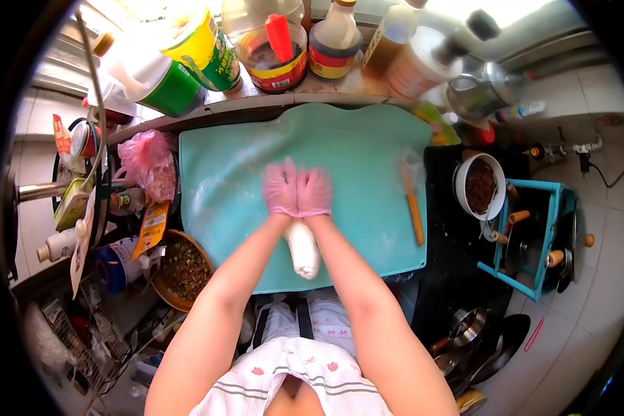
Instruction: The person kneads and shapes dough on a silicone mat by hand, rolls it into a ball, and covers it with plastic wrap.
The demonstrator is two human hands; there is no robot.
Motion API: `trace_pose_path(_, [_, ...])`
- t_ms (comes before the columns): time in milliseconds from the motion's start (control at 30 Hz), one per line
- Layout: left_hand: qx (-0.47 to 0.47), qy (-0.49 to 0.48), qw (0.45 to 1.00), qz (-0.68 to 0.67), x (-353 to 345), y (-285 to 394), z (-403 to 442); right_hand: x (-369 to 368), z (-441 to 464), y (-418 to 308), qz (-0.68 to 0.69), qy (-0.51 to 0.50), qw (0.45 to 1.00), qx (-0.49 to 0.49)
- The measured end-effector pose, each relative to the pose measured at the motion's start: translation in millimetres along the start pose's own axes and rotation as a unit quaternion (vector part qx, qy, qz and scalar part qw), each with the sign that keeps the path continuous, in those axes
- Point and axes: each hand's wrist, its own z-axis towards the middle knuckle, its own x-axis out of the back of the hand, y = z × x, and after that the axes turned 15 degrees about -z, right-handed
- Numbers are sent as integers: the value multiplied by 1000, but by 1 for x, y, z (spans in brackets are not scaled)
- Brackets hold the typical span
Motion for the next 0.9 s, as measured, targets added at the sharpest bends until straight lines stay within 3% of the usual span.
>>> trace_pose_path(33, [-3,100,993,-55,-2,2,0,0,1,0,9,68,998,3])
trace_pose_path(133, [289,-77,944,-142,14,10,-8,4,-2,11,45,15,987,156])
trace_pose_path(167, [274,-83,935,-211,24,12,-19,9,-13,18,178,-73,980,52])
trace_pose_path(200, [259,-87,921,-278,44,23,-29,36,-21,11,306,-158,937,-53])
trace_pose_path(233, [242,-90,903,-345,59,30,-41,62,-28,6,423,-238,860,-155])
trace_pose_path(267, [76,-79,965,-236,67,27,-61,82,-36,7,366,-211,904,-65])
trace_pose_path(333, [-52,-85,984,-147,73,24,-101,112,-60,12,236,-151,953,112])
trace_pose_path(367, [-9,-103,979,-176,71,24,-116,111,-80,15,200,-102,967,121])
trace_pose_path(433, [-101,-120,981,-113,65,10,-143,100,-109,22,121,-8,982,143])
trace_pose_path(467, [-147,-124,978,-80,55,-1,-150,89,-108,27,102,-10,983,152])
trace_pose_path(600, [-115,-105,988,-8,25,-26,-118,57,-83,23,45,0,987,154])
trace_pose_path(633, [-129,-63,989,-26,23,-21,-103,49,-73,20,36,10,989,146])
trace_pose_path(733, [-97,-111,989,25,23,-8,-68,35,-51,18,37,14,991,131])
trace_pose_path(833, [42,-225,971,66,23,15,-31,43,-22,-1,43,-92,994,-35])
trace_pose_path(900, [35,-73,996,29,4,7,-20,24,-13,8,-16,-42,999,10])
